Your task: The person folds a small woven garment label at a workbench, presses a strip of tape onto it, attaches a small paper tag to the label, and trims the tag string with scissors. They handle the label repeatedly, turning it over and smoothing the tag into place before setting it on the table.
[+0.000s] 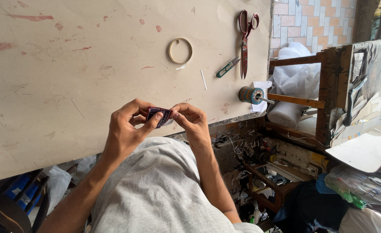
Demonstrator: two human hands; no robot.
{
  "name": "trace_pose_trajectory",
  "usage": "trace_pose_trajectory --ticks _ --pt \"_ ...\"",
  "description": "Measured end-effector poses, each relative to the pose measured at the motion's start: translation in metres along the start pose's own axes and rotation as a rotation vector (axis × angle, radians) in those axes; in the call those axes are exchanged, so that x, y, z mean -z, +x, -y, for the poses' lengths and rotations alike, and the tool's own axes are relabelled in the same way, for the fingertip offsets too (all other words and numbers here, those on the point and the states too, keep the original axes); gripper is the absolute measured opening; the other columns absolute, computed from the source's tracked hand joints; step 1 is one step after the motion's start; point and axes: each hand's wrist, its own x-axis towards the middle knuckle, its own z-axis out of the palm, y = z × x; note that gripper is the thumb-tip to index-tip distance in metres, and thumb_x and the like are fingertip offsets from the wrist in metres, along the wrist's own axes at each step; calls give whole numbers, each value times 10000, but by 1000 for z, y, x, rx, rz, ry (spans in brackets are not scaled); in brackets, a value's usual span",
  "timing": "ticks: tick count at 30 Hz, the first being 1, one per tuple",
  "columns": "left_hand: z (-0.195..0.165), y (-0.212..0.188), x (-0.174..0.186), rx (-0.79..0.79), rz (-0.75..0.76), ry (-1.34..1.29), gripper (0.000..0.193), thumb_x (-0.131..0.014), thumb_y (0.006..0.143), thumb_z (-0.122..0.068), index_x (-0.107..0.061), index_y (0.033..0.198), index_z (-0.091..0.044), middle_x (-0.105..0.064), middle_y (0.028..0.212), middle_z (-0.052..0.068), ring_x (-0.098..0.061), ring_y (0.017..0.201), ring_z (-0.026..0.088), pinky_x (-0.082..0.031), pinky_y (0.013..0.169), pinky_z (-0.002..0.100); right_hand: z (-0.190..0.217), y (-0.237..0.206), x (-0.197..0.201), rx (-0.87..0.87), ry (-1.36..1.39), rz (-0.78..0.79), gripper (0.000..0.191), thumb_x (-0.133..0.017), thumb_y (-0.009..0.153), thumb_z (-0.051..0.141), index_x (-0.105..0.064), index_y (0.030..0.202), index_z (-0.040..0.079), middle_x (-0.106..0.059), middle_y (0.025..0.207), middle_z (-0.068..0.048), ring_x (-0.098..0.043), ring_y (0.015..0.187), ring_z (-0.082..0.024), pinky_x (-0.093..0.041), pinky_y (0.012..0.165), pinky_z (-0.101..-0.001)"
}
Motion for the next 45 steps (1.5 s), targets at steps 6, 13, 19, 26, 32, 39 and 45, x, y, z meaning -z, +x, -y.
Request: trace_pose_trajectory --ticks 6,13,19,26,32,39,45 --pt "-3 1 0 -41 64 -8 249 -765 914 -225 -709 1075 -45 -751 960 81 -753 801 132 -637 666 273 1 0 -2 -29 -15 -16 188 -793 966 179 -746 1052 18 -736 969 -44 -675 958 -114 -531 918 -286" --pt "13 10 -4 33 42 17 243 -772 906 -273 -754 993 -47 -751 797 48 -743 717 80 -593 569 221 -1 6 -4 -28 -37 -19 239 -733 975 244 -749 1068 25 -755 961 -48 -697 954 -121 -556 934 -299" --pt "17 12 -1 128 44 15 247 -751 918 -278 -753 990 -41 -760 771 49 -724 691 85 -563 565 231 -2 9 -1 -23 -136 -12 255 -724 999 258 -739 1088 20 -736 968 -40 -664 979 -114 -517 940 -286" --pt "2 27 14 53 208 252 247 -768 885 -270 -748 977 -42 -739 792 80 -721 681 156 -577 601 297 6 10 -8 -86 -254 7 230 -727 999 228 -738 1103 22 -733 1001 -19 -653 994 -98 -514 919 -269" --pt "-4 53 39 48 500 564 281 -802 862 -314 -754 982 -65 -743 834 126 -727 756 267 -552 695 424 4 23 -6 -26 -315 121 358 -784 928 178 -671 1233 28 -747 1041 -52 -704 1055 -137 -553 983 -306" --pt "45 71 39 -54 167 479 528 -823 862 -326 -629 1290 -87 -687 1154 141 -675 1060 298 -532 914 430 -38 58 14 -51 -102 -47 326 -800 957 181 -672 1197 3 -743 1020 -110 -719 866 -149 -591 823 -285" --pt "103 38 40 -208 -79 878 495 -796 903 -205 -621 1357 -113 -598 1402 72 -533 1337 268 -318 1167 600 -69 62 44 -135 -656 -383 327 -670 968 343 -702 1167 86 -776 1119 -70 -706 652 -152 -589 540 -296"
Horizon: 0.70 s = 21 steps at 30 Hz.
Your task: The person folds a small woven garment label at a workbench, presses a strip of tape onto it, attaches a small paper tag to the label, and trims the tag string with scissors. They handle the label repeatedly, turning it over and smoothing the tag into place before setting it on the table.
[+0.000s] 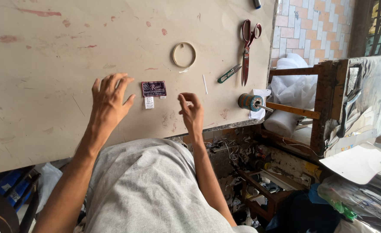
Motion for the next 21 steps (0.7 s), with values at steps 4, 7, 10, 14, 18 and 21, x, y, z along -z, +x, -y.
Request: trace_pose_trajectory --ticks 4,7,10,14,18,21 --pt "6 -24 -16 -61 -8 -18 312 -754 948 -157 -686 1253 -162 -614 1382 21 -528 1372 242 -301 1196 598 -19 3 24 123 -173 -103 298 -715 954 290 -711 1179 95 -773 1109 -83 -720 732 -154 -610 576 -287" --pt "0 -23 -37 -130 -13 -14 256 -751 953 -156 -717 1207 -164 -637 1349 -20 -536 1361 220 -297 1193 587 -21 9 27 305 -201 -115 210 -737 960 237 -745 1135 121 -757 1104 -57 -741 830 -162 -626 645 -294" --pt "-4 -13 -56 -137 -12 -68 231 -751 999 -175 -710 1226 -155 -626 1357 -10 -527 1371 233 -285 1222 560 -13 16 12 461 -200 -29 171 -754 924 192 -777 1093 175 -694 1117 -30 -703 944 -186 -624 756 -317" --pt "0 -5 -69 -130 -37 -16 228 -780 975 -246 -724 1192 -198 -628 1356 -56 -511 1387 216 -211 1251 577 -5 19 -16 732 -354 -7 221 -802 897 169 -803 1116 204 -667 1055 -38 -600 1034 -214 -512 940 -362" --pt "9 -10 -71 -88 -111 33 248 -806 948 -338 -735 1161 -232 -618 1392 -53 -479 1429 230 -125 1254 632 -8 16 -25 640 -379 -68 261 -825 888 192 -812 1142 254 -597 921 -32 -518 913 -213 -466 886 -359" --pt "14 -14 -73 -77 -128 9 260 -796 978 -359 -739 1207 -251 -604 1436 -57 -459 1463 233 -103 1272 632 -11 19 -25 652 -310 -39 336 -812 886 224 -764 1217 258 -536 969 -32 -508 968 -215 -463 916 -355"
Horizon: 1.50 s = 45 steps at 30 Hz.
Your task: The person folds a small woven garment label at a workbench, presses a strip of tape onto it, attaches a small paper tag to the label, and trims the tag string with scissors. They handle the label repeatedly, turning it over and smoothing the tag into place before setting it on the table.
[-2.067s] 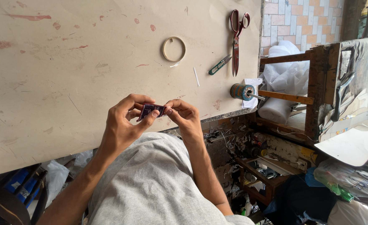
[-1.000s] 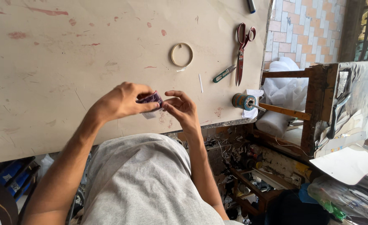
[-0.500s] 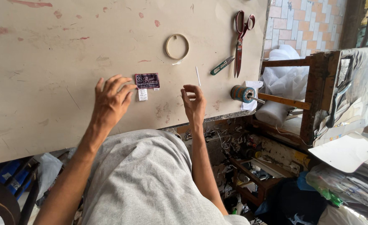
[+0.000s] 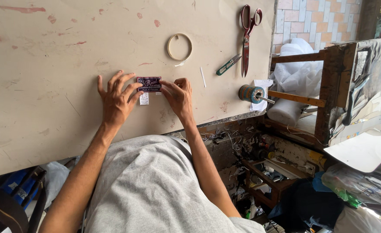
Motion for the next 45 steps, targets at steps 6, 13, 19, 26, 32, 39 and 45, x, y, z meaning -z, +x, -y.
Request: trace_pose_trajectory --ticks 6,13,19,26,32,39,45 --pt "4 0 -3 35 -7 -7 148 -795 1024 -314 -754 1163 -286 -607 1428 -97 -470 1458 213 -93 1269 620 -5 -2 0 -16 -56 70 370 -801 922 233 -732 1278 305 -537 1050 -30 -495 1002 -212 -436 961 -370" --pt "2 6 -1 57 14 -20 295 -821 981 -277 -736 1263 -278 -556 1503 -38 -429 1466 254 -90 1249 642 -3 -2 3 -21 -171 116 509 -761 943 268 -622 1426 350 -511 1108 -64 -494 1022 -219 -426 997 -394" --pt "-2 12 2 117 20 -95 339 -836 919 -215 -734 1241 -244 -547 1495 -37 -434 1446 259 -96 1228 663 0 3 6 -32 -73 89 479 -764 939 225 -622 1391 288 -503 1137 -80 -527 1021 -238 -472 943 -403" --pt "-9 21 19 175 -59 -265 198 -750 952 -76 -758 1097 -211 -576 1417 -17 -476 1370 220 -188 1224 585 -14 41 14 -80 -207 -210 373 -787 944 184 -660 1294 200 -522 1118 -66 -575 979 -197 -541 838 -365" --pt "-35 29 45 254 -75 -553 168 -659 1006 -43 -719 1124 -147 -626 1325 16 -578 1281 237 -473 1120 393 11 27 25 -71 44 -381 152 -762 1019 126 -746 1170 125 -526 1124 -76 -568 950 -179 -513 790 -298" --pt "-69 39 57 17 13 -613 327 -716 958 -130 -661 1281 -113 -605 1384 66 -597 1294 283 -477 1120 451 45 -1 48 -581 1298 -153 148 -638 1023 142 -685 1132 52 -708 1005 -29 -669 897 -130 -543 742 -273" --pt "-78 48 56 59 160 -715 364 -735 949 -200 -676 1304 -143 -600 1428 39 -616 1267 249 -535 1039 399 52 -8 54 -538 1345 -73 155 -649 1060 128 -672 1166 18 -675 977 -41 -668 867 -123 -538 752 -263"
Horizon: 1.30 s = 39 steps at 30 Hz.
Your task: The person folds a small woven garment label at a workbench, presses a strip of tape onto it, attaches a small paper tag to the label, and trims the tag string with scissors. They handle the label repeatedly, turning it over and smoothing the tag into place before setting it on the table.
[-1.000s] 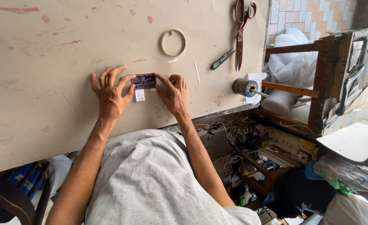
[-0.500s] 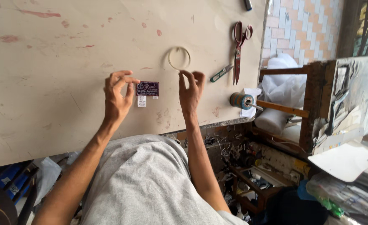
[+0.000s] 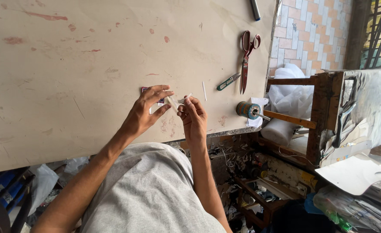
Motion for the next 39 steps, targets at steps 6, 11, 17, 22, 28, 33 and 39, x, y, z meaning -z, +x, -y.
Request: trace_pose_trajectory --ticks 6,11,17,22,28,33,39 --pt "22 12 -8 -172 102 108 277 -789 888 -203 -733 1149 -129 -691 1302 31 -620 1246 273 -535 1025 406 1 -1 3 0 -59 -15 188 -677 1042 118 -693 1172 -17 -688 970 -49 -662 844 -116 -543 766 -258" --pt "27 17 -16 -91 124 23 191 -782 916 -204 -744 1064 -90 -756 1094 25 -696 1050 222 -583 912 368 9 0 3 220 -356 -116 171 -704 1009 101 -726 1143 -3 -727 987 -53 -675 849 -124 -562 778 -267" --pt "20 17 -17 -46 221 11 190 -792 884 -221 -776 1004 -74 -774 960 54 -737 918 197 -586 834 348 19 -11 5 756 -1211 -143 118 -723 987 44 -732 1104 41 -741 1048 -60 -738 966 -139 -619 806 -297" --pt "17 13 -15 109 299 -1 221 -782 880 -264 -786 1006 -82 -790 973 38 -762 887 165 -609 778 332 6 -9 18 713 -1086 -155 100 -722 991 22 -727 1090 39 -736 1041 -50 -733 964 -131 -615 813 -285" --pt "10 8 -14 220 316 -80 242 -770 888 -282 -789 1028 -86 -807 968 41 -770 876 151 -622 766 330 -19 2 42 347 -403 -146 138 -705 1011 69 -717 1130 2 -737 1014 -60 -685 902 -121 -581 833 -284" --pt "3 7 -12 295 315 -117 243 -758 891 -282 -788 1030 -85 -810 956 37 -771 898 151 -629 795 323 -18 4 49 141 -47 -58 142 -690 1032 107 -696 1140 16 -706 1112 -54 -692 981 -115 -594 887 -305" --pt "0 6 -11 346 320 -130 246 -752 897 -282 -787 1043 -87 -803 987 37 -765 927 152 -621 817 315 4 1 40 59 -158 118 578 -742 910 122 -514 1437 58 -698 1299 -66 -695 1040 -130 -600 939 -340"
